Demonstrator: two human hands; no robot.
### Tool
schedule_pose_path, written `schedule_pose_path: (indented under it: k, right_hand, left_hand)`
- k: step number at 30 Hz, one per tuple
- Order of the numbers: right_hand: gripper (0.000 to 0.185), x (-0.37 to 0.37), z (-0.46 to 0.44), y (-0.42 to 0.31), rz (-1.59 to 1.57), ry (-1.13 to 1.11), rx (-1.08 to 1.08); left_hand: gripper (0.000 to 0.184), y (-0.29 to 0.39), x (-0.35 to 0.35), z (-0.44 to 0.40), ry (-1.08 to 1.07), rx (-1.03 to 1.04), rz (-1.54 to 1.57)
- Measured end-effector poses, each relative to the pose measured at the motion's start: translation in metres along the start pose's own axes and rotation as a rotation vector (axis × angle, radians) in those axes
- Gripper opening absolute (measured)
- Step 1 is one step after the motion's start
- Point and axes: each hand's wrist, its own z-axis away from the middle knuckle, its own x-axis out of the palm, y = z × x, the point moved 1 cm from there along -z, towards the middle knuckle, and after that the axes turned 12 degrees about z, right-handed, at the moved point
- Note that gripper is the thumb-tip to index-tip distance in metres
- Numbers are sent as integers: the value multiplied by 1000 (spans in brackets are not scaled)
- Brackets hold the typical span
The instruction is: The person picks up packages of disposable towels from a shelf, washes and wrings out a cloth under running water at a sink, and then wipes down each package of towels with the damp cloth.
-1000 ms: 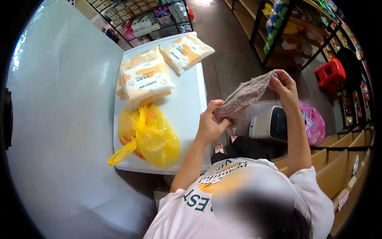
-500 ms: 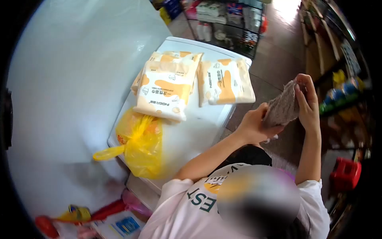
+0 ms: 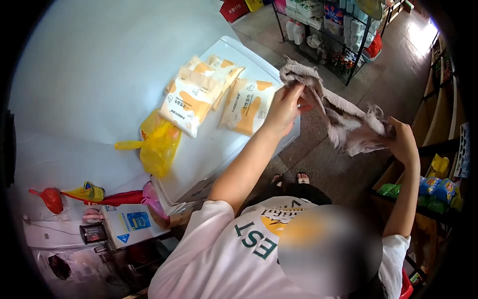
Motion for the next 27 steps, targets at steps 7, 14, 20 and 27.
schedule_pose_path:
  k: [7,14,20,27]
  right_hand:
    - [67,58,11,2,-178,97,-69]
    - [36,44,-14,-38,-1533,210,121]
    - [44,33,-31,-64,-1402,-112,384]
    - [34,2,-18,-40,-1203,102,284]
  left_hand:
    - [21,-38,112,-10,-646,102,-250]
    - [51,-36,52,-48,-129,-178,245]
    - [51,-65,42,-4,-471,-42,-122]
    - [30,-47,-6,-29,-128,9,-397]
